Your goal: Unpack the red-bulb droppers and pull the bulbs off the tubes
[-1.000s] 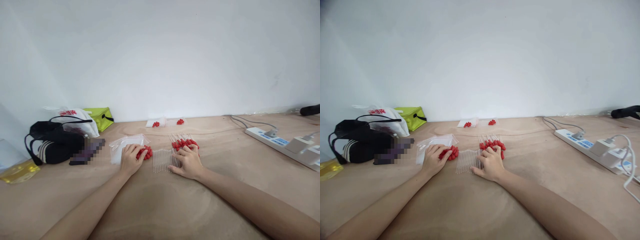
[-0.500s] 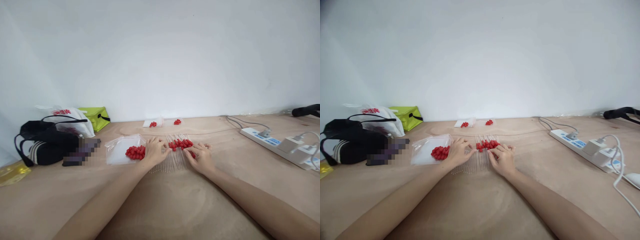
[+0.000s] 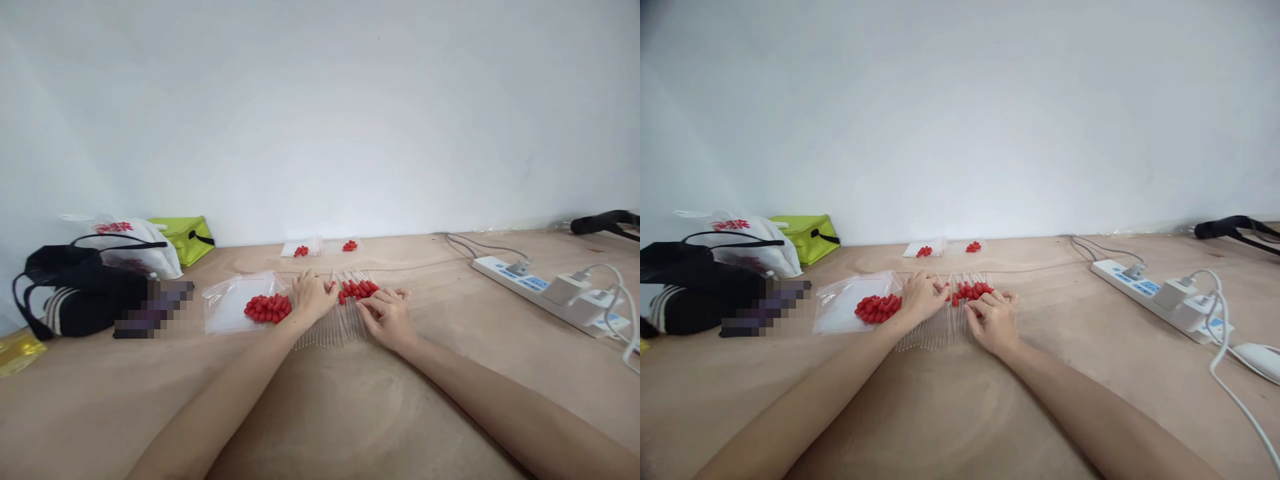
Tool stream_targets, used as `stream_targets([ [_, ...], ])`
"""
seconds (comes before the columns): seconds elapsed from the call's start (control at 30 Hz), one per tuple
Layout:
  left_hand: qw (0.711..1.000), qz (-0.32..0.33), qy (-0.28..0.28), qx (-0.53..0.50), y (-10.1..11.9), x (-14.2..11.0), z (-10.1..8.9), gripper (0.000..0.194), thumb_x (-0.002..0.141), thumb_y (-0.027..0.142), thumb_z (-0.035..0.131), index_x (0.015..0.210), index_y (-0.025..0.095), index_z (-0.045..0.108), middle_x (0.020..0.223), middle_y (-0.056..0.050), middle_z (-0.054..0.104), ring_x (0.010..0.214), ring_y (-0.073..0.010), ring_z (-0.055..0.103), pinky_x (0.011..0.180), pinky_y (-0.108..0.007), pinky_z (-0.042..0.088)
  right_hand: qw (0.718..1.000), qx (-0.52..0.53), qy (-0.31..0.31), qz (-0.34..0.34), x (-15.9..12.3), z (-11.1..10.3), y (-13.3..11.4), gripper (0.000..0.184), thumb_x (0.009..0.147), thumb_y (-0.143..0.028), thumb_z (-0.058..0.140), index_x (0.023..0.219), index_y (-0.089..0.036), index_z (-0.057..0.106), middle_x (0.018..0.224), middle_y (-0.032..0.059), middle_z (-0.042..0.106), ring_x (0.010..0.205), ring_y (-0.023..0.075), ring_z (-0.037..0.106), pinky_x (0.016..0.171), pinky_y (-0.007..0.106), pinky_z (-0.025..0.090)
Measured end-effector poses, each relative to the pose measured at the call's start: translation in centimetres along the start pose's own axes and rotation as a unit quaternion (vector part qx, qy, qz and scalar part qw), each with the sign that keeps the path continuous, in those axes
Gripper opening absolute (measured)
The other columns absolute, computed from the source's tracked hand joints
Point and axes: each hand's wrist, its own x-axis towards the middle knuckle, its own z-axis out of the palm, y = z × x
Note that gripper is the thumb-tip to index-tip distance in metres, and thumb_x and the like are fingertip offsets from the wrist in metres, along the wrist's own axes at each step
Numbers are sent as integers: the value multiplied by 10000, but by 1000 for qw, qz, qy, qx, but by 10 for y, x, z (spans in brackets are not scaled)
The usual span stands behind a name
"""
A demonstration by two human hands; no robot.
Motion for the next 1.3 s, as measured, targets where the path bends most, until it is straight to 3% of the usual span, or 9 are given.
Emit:
stream_targets([
  [0.07,999,7,37,-11,-9,-8,-11,192,728,326,534,610,194,610,796,-56,556,861,-248,482,747,-402,344,1000,-4,8,4,1,0,1,181,792,-281,491,739,-239,659,645,-4,592,671,125,502,742,329,230],
  [0.17,993,89,66,-33,-31,-28,-29,155,738,312,535,690,185,609,776,-42,537,819,-212,485,719,-357,355,999,-35,23,-17,2,-2,0,258,794,-343,485,992,-236,611,922,54,606,833,168,518,774,339,250],
  [0.33,975,201,78,-59,-60,-63,-42,131,767,284,524,749,183,605,791,-40,543,791,-183,485,721,-336,350,989,-64,-35,-130,3,-4,-8,447,797,-447,470,1183,-221,483,1174,87,523,1061,227,438,901,406,192],
  [0.5,962,244,87,-80,-62,-75,-34,111,778,265,522,778,187,600,786,-39,563,781,-178,481,723,-334,346,977,-8,-60,-205,0,3,-12,251,829,-369,469,1032,-259,569,874,-1,652,915,167,501,943,437,116],
  [0.63,959,255,81,-92,-57,-73,-32,130,786,270,509,812,180,599,832,-47,584,824,-181,487,764,-337,348,974,4,-60,-218,-1,7,-14,165,838,-266,452,848,-243,615,592,-32,591,711,125,486,913,430,147],
  [0.77,950,294,58,-84,-55,-71,-33,226,785,326,533,961,195,583,909,-42,617,864,-184,496,785,-342,328,971,11,-77,-226,-2,8,-21,172,827,-236,439,787,-224,606,561,-26,555,664,121,440,882,416,172],
  [0.93,937,332,72,-84,-54,-73,-32,156,835,270,480,770,200,603,656,18,631,650,-128,489,706,-320,301,964,31,-76,-253,-3,3,-26,175,808,-201,432,734,-204,591,518,-38,514,621,108,393,850,402,185],
  [1.13,919,368,120,-67,-51,-76,-37,114,813,241,518,744,191,594,616,25,625,605,-122,464,672,-315,300,962,43,-65,-262,-5,-1,-29,173,802,-212,434,722,-200,587,498,-43,515,605,102,385,844,390,189],
  [1.3,923,355,144,-32,-78,-78,-47,118,811,164,497,735,190,584,615,21,617,601,-119,496,650,-305,332,975,34,-56,-211,-7,-12,-4,190,806,-218,433,726,-209,605,513,-34,543,628,109,439,849,379,196],
])
